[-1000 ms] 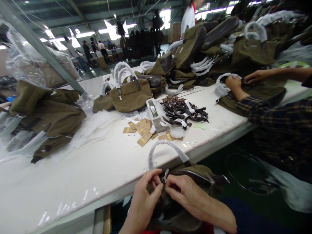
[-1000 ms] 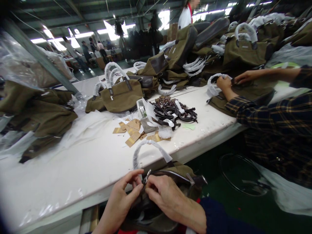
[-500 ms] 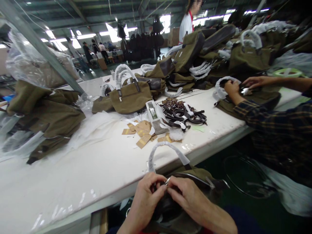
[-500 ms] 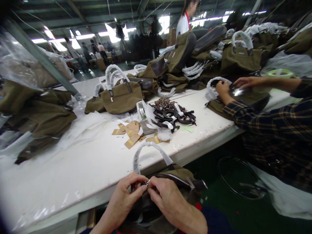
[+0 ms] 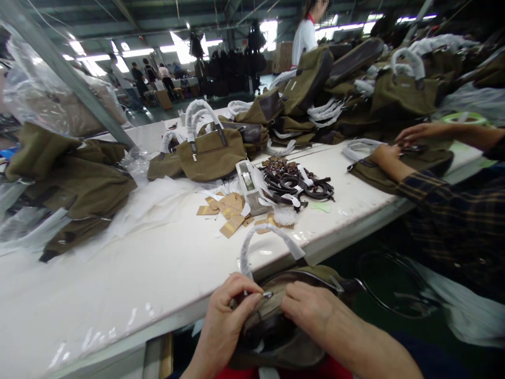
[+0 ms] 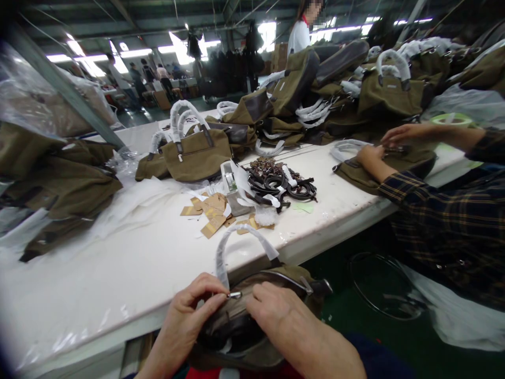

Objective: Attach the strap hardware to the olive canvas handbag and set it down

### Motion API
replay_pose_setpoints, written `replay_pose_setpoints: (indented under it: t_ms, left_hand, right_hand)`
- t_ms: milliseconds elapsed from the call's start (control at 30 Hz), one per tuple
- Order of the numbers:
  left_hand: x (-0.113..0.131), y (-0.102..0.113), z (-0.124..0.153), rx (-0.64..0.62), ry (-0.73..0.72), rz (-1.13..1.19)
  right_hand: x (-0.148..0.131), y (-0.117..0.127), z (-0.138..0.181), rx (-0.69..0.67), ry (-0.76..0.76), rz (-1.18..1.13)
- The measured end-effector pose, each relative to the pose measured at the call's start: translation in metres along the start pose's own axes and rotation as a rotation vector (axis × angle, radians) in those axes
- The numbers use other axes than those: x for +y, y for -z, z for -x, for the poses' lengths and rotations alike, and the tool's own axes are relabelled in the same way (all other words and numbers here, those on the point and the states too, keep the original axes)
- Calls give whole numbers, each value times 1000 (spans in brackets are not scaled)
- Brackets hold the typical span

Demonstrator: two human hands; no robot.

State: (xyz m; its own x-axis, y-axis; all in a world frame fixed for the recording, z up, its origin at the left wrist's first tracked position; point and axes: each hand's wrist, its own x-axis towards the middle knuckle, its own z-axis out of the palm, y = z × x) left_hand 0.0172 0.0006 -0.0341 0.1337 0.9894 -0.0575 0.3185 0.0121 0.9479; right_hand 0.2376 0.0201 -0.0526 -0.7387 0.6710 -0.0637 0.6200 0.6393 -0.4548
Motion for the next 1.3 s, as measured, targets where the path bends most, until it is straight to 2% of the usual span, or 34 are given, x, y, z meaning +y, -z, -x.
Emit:
replay_pose_setpoints:
  t_ms: [67,133,233,300,367,433,467,500,633,667,700,800,867,1000,1067,1300]
  left_hand:
    - [-2,-1,3,11,-46,-88]
    - [-4,-6,7,-12,-121,-208]
    - [-3,-13,11,-100,-147,-146]
    - [-1,-14,12,-113,-37,37]
    - [-1,-10,11,-115,141,195]
    - [-2,-6,9,-140,283,296]
    - [-3,-4,9,-147,308,316]
    - [-3,-4,8,-145,287,299]
    - [-4,-8,10,-171,-15,7]
    - [-4,-9,11,-170,-37,-18]
    - [-4,-10,12,-165,-4,8]
    - [-5,-7,13,-113,251,266]
    - [-6,-4,12,-101,331,411]
    - [-4,-5,9,-170,298,534]
    - [-3,-8,7,-207,303,488]
    - [-7,-9,5,-209,339,321]
  right_hand:
    - [-4,10,2,25,-56,23]
    - [-10,20,1,67,-129,-84]
    - [-15,21,-4,112,-238,-548]
    - [-16,14,-8,123,-320,-990]
    - [-14,4,-11,159,-375,-1366]
    - [-13,-3,-13,194,-381,-1570]
    - [-13,-5,-13,203,-376,-1612]
    - [-13,-6,-13,198,-371,-1628]
    - [-14,-5,-12,139,-340,-1599]
    - [-13,-5,-12,131,-331,-1595]
    - [-13,-5,-12,130,-325,-1595]
    - [-11,-4,-13,154,-333,-1593]
    - [-9,-4,-14,152,-350,-1586]
    - [-9,-7,-15,141,-359,-1566]
    - [-11,-9,-16,139,-366,-1555]
    - [-15,-13,-18,204,-354,-1548]
